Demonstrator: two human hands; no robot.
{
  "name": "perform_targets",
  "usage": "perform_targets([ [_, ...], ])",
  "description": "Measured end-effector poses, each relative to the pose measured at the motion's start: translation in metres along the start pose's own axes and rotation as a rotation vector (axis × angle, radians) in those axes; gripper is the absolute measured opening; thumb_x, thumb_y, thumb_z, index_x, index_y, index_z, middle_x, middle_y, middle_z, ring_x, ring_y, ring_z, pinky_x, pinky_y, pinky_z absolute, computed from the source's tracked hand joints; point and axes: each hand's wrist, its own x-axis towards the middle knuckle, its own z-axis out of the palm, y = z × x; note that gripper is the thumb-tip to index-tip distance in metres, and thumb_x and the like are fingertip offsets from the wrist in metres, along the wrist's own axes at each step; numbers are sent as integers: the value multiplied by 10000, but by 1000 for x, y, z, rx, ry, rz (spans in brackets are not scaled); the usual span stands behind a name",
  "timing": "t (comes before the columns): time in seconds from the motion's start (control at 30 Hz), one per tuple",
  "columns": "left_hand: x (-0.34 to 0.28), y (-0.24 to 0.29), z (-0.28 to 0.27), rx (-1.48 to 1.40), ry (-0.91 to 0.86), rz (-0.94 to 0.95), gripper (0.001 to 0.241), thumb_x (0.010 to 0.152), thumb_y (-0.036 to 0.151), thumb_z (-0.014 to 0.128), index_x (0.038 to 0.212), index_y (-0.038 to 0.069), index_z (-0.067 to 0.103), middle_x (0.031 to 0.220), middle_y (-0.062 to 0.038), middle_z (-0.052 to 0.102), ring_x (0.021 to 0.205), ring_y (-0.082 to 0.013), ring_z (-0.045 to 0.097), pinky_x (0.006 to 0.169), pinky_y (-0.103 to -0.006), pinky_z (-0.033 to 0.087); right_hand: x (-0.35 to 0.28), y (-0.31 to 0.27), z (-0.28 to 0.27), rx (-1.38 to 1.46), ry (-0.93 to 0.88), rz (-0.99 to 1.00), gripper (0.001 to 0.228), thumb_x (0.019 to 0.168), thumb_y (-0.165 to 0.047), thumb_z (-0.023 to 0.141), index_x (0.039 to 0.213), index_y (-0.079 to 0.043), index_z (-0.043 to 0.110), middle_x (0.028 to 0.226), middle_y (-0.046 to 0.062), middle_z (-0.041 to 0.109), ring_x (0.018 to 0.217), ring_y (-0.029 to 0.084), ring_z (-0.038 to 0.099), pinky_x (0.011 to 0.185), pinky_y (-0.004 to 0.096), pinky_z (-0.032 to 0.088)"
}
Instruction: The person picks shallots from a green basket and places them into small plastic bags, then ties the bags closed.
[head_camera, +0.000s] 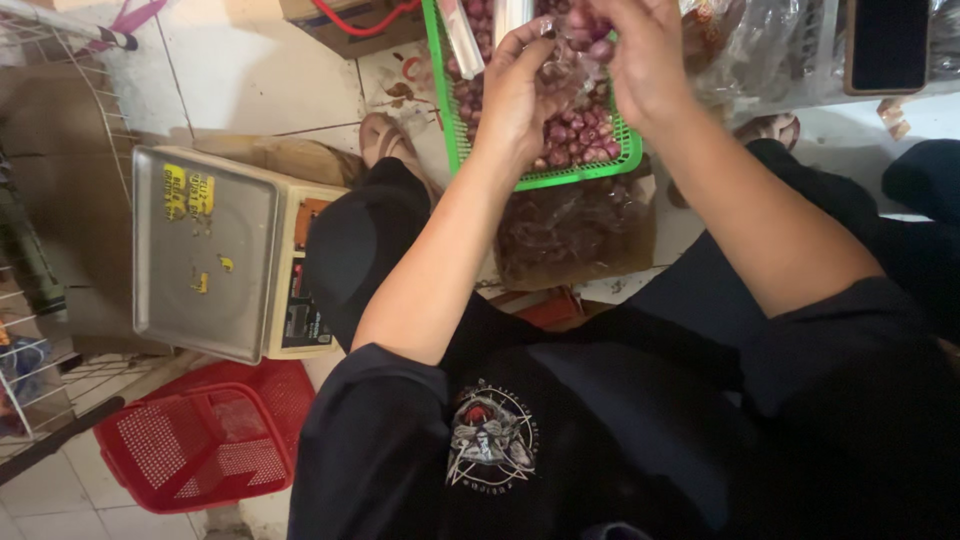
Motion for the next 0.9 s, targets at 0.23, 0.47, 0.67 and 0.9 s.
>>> perform_targets([
  [0.23,-1,5,0,-82,27,14,227,983,103,591,1208,83,567,1035,-115,674,908,-257,693,800,-480,632,-4,15,10,48,-17,-46,170,1029,64,575,1152,-8,667,1090,48,705,1004,128,665,948,294,553],
  [0.47,1,6,-5,-122,39,39,199,984,106,598,1182,109,594,988,-85,676,888,-232,678,787,-474,634,-8,14,13,-201,-95,-117,180,1032,50,600,1189,22,683,1093,39,731,944,91,653,883,262,528],
  [0.67,-2,14,-5,-45,68,110,172,994,110,617,1165,100,607,1016,-43,674,883,-195,671,738,-418,608,-17,3,16,-592,-199,-294,137,1073,23,626,1203,53,655,1083,65,715,930,115,654,826,255,517],
  [0.9,0,14,-8,-35,55,160,161,1006,132,623,1163,96,627,1028,-66,693,872,-194,673,743,-387,588,-27,-10,21,-917,-304,-691,250,1021,74,550,1268,112,535,1200,224,629,1095,317,671,930,366,552],
])
